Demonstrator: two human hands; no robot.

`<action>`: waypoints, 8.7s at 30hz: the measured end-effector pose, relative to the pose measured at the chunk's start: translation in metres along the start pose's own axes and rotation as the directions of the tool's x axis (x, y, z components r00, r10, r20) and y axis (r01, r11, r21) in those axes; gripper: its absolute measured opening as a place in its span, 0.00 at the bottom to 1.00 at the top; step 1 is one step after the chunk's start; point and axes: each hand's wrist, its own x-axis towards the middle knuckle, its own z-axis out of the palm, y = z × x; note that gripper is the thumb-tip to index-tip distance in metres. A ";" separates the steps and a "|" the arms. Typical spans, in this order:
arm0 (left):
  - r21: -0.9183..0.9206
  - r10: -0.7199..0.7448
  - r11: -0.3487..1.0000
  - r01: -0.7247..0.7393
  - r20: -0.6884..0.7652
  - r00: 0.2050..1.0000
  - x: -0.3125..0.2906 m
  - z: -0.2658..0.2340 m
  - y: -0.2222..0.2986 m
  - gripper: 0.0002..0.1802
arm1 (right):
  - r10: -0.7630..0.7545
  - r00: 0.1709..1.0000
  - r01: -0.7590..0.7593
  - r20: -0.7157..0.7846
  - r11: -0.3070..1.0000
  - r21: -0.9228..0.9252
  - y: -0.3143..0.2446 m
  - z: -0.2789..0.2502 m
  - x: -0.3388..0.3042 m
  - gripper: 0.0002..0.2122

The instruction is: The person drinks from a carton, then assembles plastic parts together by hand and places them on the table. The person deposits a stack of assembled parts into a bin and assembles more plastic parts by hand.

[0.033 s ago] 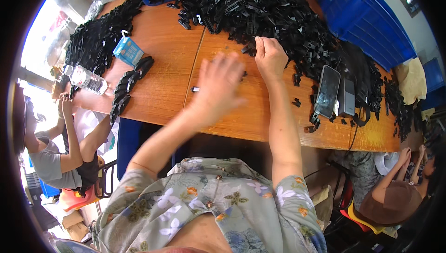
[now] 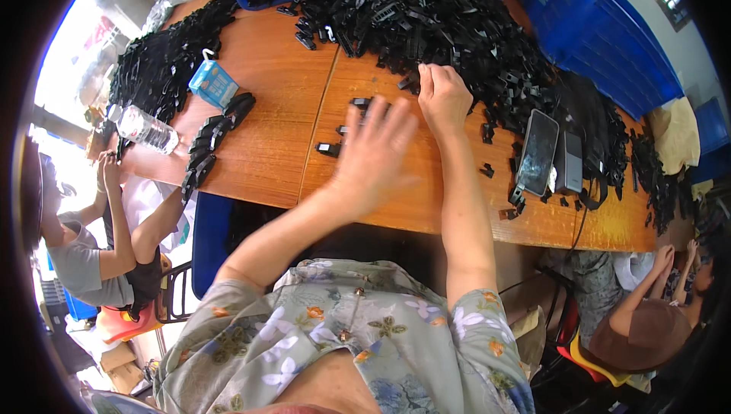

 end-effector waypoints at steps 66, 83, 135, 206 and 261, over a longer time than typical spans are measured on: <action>-0.237 -0.080 0.970 0.051 -0.112 0.991 -0.005 -0.005 -0.135 0.12 | -0.086 0.763 0.014 0.641 0.993 0.117 -0.057 -0.013 -0.010 0.10; -0.262 -0.266 0.937 0.230 -0.109 0.958 -0.011 0.013 -0.069 0.31 | -0.092 0.816 -0.056 0.571 0.970 0.236 -0.042 -0.011 -0.007 0.09; -0.350 -0.357 0.876 0.332 -0.008 0.934 0.000 -0.003 -0.155 0.18 | 0.023 0.754 -0.370 0.656 0.840 0.396 -0.050 0.002 -0.017 0.08; -0.359 -0.291 0.915 0.184 -0.269 0.918 0.059 0.068 -0.149 0.10 | -0.293 0.813 0.304 0.504 0.951 0.063 -0.019 0.005 -0.021 0.13; -0.811 -0.240 0.520 0.268 0.162 0.957 0.054 0.018 -0.143 0.22 | -0.146 0.907 0.100 0.395 0.986 0.134 -0.033 -0.004 -0.018 0.10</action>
